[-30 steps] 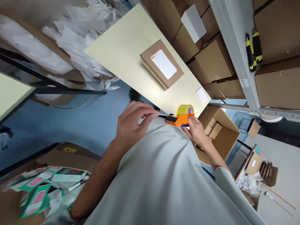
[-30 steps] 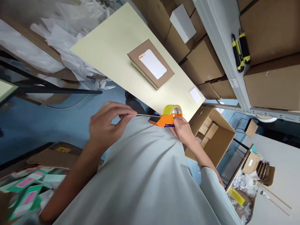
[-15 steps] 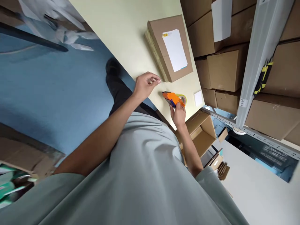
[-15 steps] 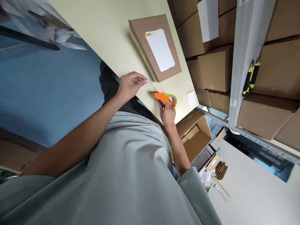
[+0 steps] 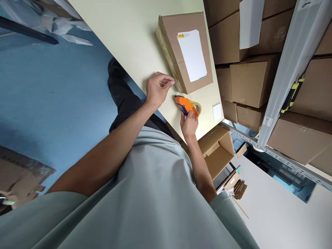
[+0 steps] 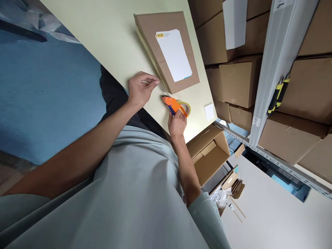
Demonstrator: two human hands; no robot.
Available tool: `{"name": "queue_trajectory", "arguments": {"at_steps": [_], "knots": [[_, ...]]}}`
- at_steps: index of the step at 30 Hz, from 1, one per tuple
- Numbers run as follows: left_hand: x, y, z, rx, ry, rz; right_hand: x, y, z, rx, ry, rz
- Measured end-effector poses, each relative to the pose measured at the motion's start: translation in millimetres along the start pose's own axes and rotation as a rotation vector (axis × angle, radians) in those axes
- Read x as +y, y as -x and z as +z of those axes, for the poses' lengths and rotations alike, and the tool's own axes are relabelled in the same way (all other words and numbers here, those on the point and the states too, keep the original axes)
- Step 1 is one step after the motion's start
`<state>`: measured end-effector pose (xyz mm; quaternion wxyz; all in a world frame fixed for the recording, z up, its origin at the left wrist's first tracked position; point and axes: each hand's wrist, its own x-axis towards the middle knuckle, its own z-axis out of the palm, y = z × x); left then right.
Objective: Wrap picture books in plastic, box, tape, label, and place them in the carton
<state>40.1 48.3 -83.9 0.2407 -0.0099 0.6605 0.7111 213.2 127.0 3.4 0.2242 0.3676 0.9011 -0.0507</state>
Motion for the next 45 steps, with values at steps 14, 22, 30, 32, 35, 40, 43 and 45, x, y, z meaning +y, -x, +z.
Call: {"name": "queue_trajectory", "arguments": {"at_steps": [14, 22, 30, 32, 35, 40, 43, 45], "knots": [[-1, 12, 53.6, 0.256, 0.033, -0.197, -16, 3, 5, 0.036, -0.089, 0.021], [32, 20, 98.3, 0.216, -0.098, -0.040, -18, 7, 7, 0.083, -0.038, 0.011], [30, -25, 14.5, -0.251, -0.292, -0.002, -69, 11, 7, -0.038, -0.231, -0.067], [38, -38, -1.7, -0.328, -0.366, -0.040, -79, 9, 6, -0.061, -0.290, -0.082], [46, -42, -10.8, -0.339, -0.459, -0.084, -83, 10, 5, -0.063, -0.324, -0.110], [45, -35, -11.4, -0.295, -0.502, -0.088, -38, 51, 30, -0.035, -0.315, -0.025], [45, -34, -11.2, -0.299, -0.489, -0.074, 21, 100, 56, 0.018, -0.265, 0.027], [45, -33, -11.6, -0.300, -0.478, -0.071, 62, 123, 69, 0.035, -0.228, 0.073]]}}
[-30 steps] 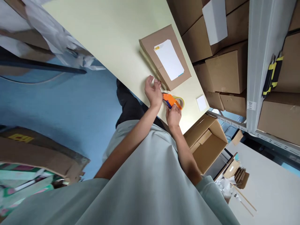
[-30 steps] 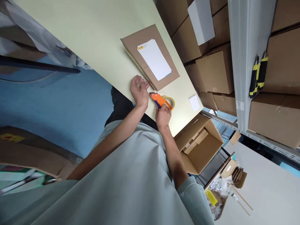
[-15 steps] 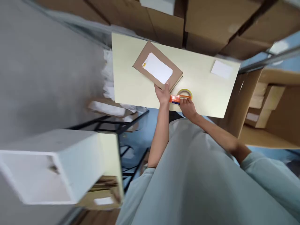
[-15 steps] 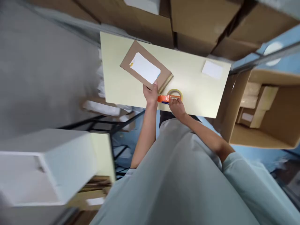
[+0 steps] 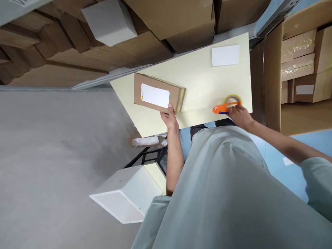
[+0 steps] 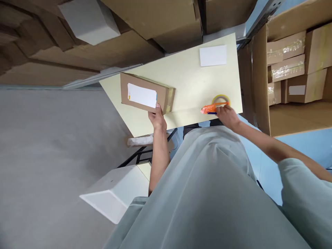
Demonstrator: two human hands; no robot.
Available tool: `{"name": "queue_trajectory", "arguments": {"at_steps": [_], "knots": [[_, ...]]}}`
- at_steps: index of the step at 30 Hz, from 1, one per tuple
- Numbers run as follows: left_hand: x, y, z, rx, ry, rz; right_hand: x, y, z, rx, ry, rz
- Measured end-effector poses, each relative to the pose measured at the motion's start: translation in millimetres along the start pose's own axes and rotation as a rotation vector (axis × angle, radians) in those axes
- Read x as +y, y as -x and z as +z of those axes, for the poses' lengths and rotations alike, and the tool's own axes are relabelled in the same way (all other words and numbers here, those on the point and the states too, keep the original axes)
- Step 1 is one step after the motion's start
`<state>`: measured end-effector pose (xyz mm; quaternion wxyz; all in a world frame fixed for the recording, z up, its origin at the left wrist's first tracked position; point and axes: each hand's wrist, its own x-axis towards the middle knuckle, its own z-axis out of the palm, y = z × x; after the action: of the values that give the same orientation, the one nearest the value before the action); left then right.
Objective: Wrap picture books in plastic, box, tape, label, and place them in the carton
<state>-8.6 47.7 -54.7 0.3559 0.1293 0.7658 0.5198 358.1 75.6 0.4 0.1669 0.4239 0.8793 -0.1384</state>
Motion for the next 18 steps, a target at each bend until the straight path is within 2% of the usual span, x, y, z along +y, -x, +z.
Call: {"name": "queue_trajectory", "arguments": {"at_steps": [1, 3, 6, 9, 12, 15, 18], "knots": [[0, 0, -0.4, 0.000, 0.002, -0.002, 18, 2, -1, 0.040, 0.047, -0.005], [0, 1, -1.9, 0.003, -0.004, -0.010, 43, -13, -8, 0.118, 0.125, -0.005], [-1, 1, -6.1, -0.016, -0.033, -0.018, 51, -73, -31, 0.172, 0.157, 0.005], [-2, -3, -11.6, -0.067, -0.056, -0.002, 38, -143, -63, 0.137, 0.178, -0.007], [-4, -7, -17.8, -0.120, -0.063, 0.024, 20, -192, -89, 0.101, 0.177, -0.036], [-3, -12, -26.3, -0.199, -0.087, 0.041, 4, -212, -107, 0.031, 0.169, -0.103], [6, -18, -40.9, -0.308, -0.122, 0.043, -12, -211, -116, -0.071, 0.148, -0.203]]}}
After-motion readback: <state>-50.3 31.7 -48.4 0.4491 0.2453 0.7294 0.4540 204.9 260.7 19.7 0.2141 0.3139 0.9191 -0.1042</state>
